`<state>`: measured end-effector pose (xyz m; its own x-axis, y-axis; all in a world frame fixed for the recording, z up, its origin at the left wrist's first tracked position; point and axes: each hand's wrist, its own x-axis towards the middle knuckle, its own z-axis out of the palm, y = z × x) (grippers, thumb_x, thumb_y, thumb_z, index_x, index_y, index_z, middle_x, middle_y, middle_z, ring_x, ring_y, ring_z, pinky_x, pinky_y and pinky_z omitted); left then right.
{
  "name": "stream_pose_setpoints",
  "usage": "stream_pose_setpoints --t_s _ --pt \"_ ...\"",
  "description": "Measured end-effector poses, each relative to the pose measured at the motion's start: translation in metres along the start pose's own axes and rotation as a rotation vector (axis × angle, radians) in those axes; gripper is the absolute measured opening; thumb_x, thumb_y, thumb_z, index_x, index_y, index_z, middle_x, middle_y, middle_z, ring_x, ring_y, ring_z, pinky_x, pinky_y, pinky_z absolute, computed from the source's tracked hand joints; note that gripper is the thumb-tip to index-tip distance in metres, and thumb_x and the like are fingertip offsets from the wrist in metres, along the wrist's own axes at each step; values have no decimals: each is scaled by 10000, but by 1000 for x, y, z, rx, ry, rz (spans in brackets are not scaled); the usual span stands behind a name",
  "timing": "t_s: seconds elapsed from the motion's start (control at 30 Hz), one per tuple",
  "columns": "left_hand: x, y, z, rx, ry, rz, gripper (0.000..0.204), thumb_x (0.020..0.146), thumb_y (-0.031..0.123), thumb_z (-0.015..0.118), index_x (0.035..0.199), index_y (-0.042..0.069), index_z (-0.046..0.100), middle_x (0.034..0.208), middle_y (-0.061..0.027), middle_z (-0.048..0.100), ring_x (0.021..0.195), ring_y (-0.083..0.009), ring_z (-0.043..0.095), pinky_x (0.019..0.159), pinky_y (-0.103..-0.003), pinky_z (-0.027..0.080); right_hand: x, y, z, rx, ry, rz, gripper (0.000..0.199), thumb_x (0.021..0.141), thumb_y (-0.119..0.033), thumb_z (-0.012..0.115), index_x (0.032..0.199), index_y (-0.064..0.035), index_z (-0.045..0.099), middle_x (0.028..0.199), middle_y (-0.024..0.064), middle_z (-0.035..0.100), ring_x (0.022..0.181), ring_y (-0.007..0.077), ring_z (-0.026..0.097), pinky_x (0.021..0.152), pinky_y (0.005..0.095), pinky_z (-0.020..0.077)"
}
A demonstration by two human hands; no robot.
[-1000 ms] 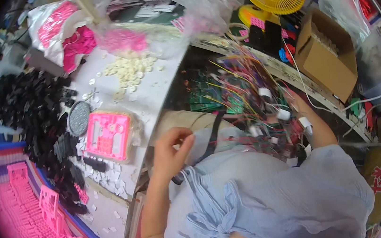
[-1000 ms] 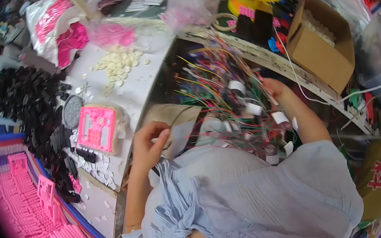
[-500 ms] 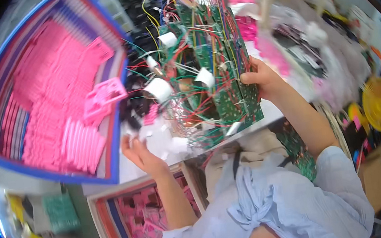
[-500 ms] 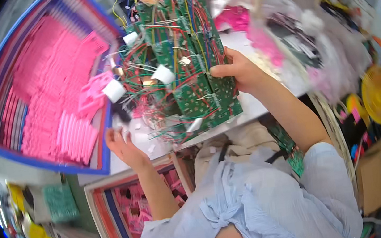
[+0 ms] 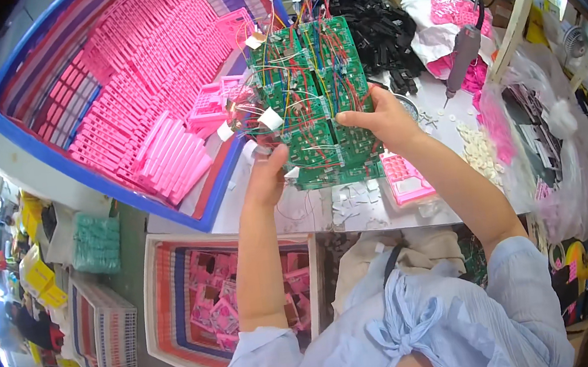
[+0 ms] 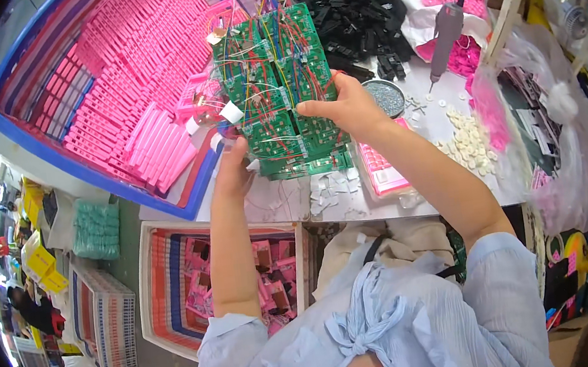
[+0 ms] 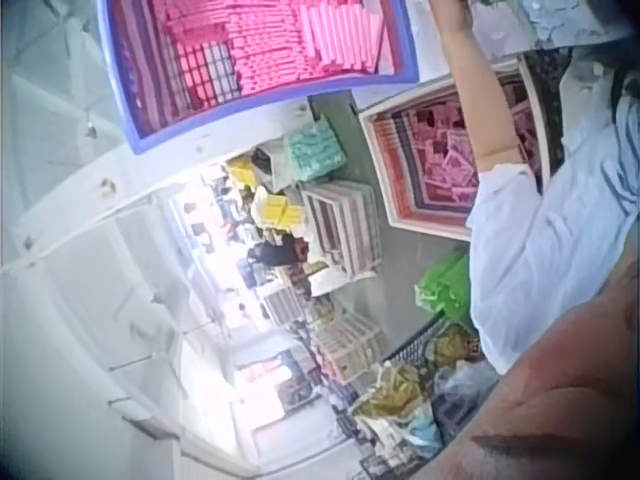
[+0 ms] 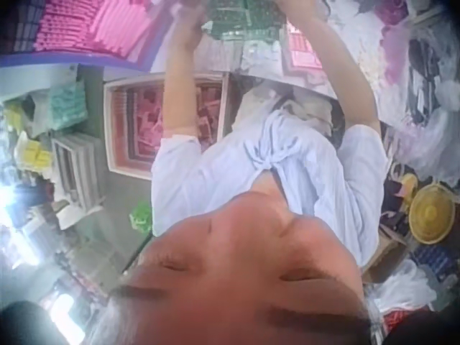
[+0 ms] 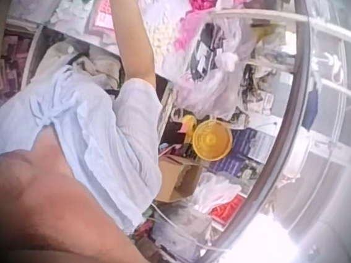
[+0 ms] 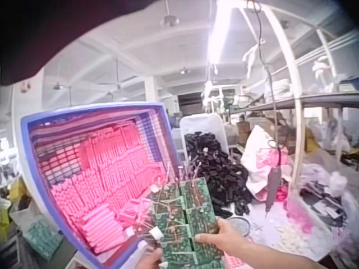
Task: Assemble a plastic toy bank by installing electronic components and fastening them with an electric screwdriver.
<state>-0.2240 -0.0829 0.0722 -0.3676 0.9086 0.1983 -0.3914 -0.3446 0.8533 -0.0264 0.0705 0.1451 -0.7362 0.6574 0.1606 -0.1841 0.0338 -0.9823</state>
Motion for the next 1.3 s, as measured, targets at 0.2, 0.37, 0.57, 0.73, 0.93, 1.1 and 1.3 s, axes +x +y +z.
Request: stream_pose_setpoints --t_s 0.2,0.37,0.57,0.73,0.93,1.1,1.3 --pt "50 16 14 170 46 -188 628 845 147 745 1409 46 488 1282 -104 639 1160 -230 625 983 -385 504 23 -4 -13 189 -119 95 535 800 -36 809 1274 -31 560 1160 83 684 1024 157 667 905 337 533" --pt "83 18 41 373 18 -124 593 850 104 751 1389 51 512 1235 -95 655 1110 -197 635 952 -368 515 53 29 -32 222 -59 78 510 793 -9 800 1257 -64 596 1151 64 702 1012 165 680 904 349 534" --pt "118 15 37 492 -6 -159 601 822 15 780 1366 46 527 1192 -69 677 1048 -156 651 913 -328 524 77 45 -47 314 -34 136 494 772 34 801 1224 -59 625 1128 62 715 1017 163 682 906 337 534" --pt "143 -13 21 568 -26 -30 493 822 14 786 1280 28 601 1112 -63 714 981 -138 672 855 -306 544 93 63 -51 277 76 100 450 754 51 801 1167 -41 646 1078 76 726 983 179 695 885 343 543" --pt "171 -17 17 701 89 6 301 804 42 801 1084 3 700 971 -70 747 853 -142 693 783 -304 545 133 80 -50 231 171 148 400 748 71 787 1119 -4 659 1034 102 736 899 200 716 824 361 571" --pt "204 8 2 660 24 -125 260 807 64 797 1041 -4 707 926 -71 748 813 -140 693 728 -315 550 154 70 -54 503 52 264 371 802 13 770 1157 -11 667 1043 102 735 918 208 715 846 373 569" --pt "237 -30 -5 1169 132 141 438 776 86 801 1175 4 641 949 -87 735 834 -167 692 732 -333 542 188 104 -38 199 295 68 355 785 -1 796 1117 7 673 1038 99 736 883 197 699 811 361 557"
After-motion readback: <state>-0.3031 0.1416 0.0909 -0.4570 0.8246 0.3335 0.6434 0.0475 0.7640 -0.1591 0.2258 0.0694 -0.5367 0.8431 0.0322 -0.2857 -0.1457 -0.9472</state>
